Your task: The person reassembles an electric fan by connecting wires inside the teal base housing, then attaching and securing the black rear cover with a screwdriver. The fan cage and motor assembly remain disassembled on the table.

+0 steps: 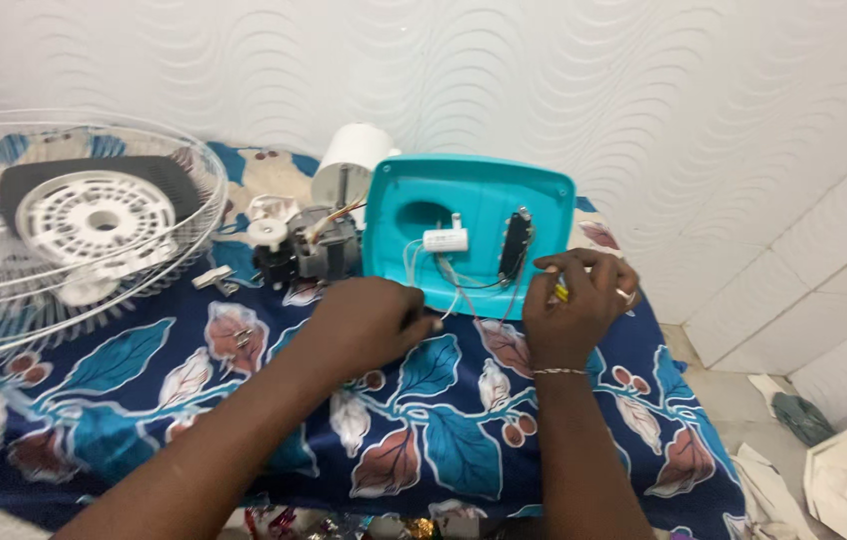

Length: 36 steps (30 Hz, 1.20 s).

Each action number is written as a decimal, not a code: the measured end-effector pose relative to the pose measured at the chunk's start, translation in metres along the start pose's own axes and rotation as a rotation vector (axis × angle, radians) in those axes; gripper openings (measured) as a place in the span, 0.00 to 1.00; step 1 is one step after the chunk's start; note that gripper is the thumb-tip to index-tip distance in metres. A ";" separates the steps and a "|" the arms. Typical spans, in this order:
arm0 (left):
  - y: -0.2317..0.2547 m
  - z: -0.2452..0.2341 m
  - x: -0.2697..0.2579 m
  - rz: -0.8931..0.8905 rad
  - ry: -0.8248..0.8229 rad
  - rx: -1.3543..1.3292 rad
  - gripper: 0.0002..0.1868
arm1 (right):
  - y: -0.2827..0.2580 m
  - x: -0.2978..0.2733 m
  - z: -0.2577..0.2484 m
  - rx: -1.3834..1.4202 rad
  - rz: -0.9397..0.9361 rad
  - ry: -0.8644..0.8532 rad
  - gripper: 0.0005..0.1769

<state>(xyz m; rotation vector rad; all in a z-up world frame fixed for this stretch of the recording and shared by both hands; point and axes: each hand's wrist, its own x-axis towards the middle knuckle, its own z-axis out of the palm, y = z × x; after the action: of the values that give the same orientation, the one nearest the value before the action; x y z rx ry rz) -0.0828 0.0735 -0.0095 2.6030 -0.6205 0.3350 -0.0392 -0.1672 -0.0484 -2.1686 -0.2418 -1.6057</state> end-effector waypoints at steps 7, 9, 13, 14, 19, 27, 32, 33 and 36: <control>-0.008 0.019 0.001 0.122 -0.031 -0.151 0.13 | 0.000 -0.003 0.003 -0.032 -0.024 -0.027 0.06; -0.012 0.025 0.008 0.164 0.015 -0.180 0.13 | 0.000 -0.004 0.005 -0.046 -0.029 -0.033 0.06; -0.019 0.033 0.026 0.148 0.111 -0.194 0.17 | 0.000 -0.003 0.008 -0.037 -0.013 -0.044 0.06; -0.022 0.035 0.030 0.165 0.127 -0.183 0.17 | 0.001 -0.004 0.007 -0.042 -0.021 -0.043 0.07; -0.031 0.042 0.038 0.266 0.192 -0.213 0.12 | 0.002 -0.003 0.007 -0.050 -0.030 -0.062 0.06; -0.043 0.049 0.034 0.180 0.219 -0.316 0.07 | -0.003 -0.001 0.004 -0.031 -0.050 -0.070 0.06; -0.044 0.053 0.032 0.177 0.242 -0.367 0.08 | -0.012 0.002 -0.006 0.058 -0.067 -0.089 0.06; -0.044 0.053 0.031 0.160 0.246 -0.370 0.08 | -0.015 0.003 -0.008 0.083 -0.077 -0.090 0.06; -0.044 0.053 0.034 0.215 0.266 -0.359 0.07 | -0.023 0.012 -0.017 0.146 -0.171 -0.180 0.04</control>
<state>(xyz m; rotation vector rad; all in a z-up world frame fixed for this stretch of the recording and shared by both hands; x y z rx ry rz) -0.0259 0.0713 -0.0602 2.1108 -0.7861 0.5702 -0.0595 -0.1556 -0.0279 -2.2289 -0.5945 -1.4295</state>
